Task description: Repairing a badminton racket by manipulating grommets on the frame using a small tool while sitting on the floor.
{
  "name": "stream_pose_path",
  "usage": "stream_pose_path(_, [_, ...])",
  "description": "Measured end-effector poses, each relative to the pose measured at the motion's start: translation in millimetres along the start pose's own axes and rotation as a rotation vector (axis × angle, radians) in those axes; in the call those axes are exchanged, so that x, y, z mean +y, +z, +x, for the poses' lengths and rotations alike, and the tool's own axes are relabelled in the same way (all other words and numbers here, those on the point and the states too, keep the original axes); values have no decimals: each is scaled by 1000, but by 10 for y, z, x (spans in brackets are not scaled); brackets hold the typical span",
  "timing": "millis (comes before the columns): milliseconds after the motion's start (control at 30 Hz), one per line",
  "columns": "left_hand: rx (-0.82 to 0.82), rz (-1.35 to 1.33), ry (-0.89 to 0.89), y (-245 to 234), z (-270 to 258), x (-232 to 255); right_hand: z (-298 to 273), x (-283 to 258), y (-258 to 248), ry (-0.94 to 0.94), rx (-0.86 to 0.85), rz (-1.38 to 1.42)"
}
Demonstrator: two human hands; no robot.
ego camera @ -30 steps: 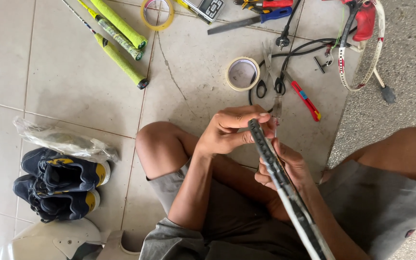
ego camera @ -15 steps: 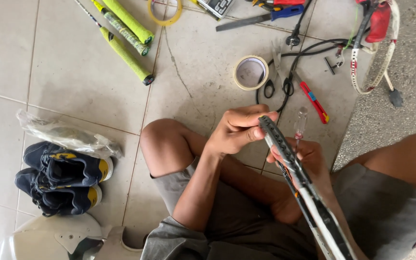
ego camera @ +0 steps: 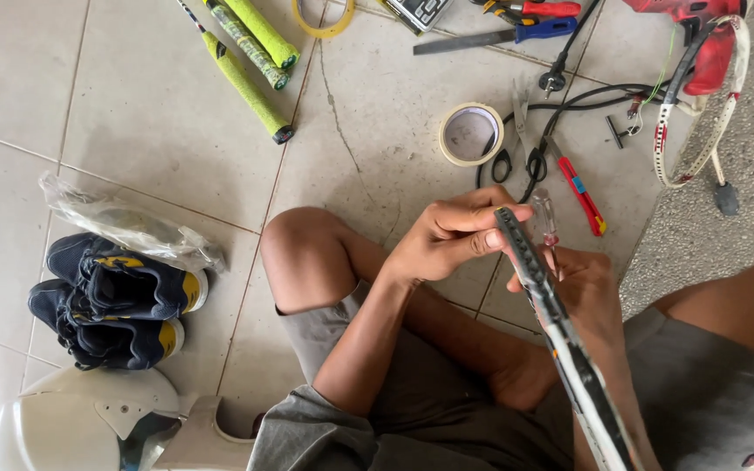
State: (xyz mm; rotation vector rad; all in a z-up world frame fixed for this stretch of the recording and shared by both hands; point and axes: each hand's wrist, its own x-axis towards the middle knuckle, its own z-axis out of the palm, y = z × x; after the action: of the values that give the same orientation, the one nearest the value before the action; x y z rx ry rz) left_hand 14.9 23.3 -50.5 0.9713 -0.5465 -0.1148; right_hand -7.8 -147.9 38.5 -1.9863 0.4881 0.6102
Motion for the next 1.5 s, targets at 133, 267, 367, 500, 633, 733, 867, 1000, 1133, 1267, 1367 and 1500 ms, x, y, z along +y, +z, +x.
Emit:
stream_pose_path(133, [77,92,-17,31,-40,-14,-165,-44,-67,-172,5,-105])
stream_pose_path(267, [102,38,-15,59,-5,86,30,413,-166,-202,-160,297])
stream_pose_path(367, [173,-27,-37,73,-8,102,129,533,-307,-491,-302,729])
stream_pose_path(500, [207,22,-47,146,8,201,-104,474,-274,-780,-84,885])
stream_pose_path(633, [166,67,-92,189,-25,278,-240,498,-198,-906,160,592])
stream_pose_path(733, [90,40,-28,225,-39,275,-220,459,-74,-1087,496,6])
stream_pose_path(867, [165,160,-34,262,-27,267,-146,396,165,-1039,700,353])
stream_pose_path(1000, [191,136,-56,277,-40,228,-114,184,160,-1116,662,184])
stream_pose_path(1133, [205,123,-37,296,-47,180,-130,114,235,-1105,687,220])
stream_pose_path(1267, [200,125,-52,314,-40,157,-127,182,145,-1119,460,162])
stream_pose_path(1367, [200,128,-44,332,-13,159,-121,155,122,-1125,389,152])
stream_pose_path(1500, [198,193,-28,345,14,169,-115,111,65,-1173,331,93])
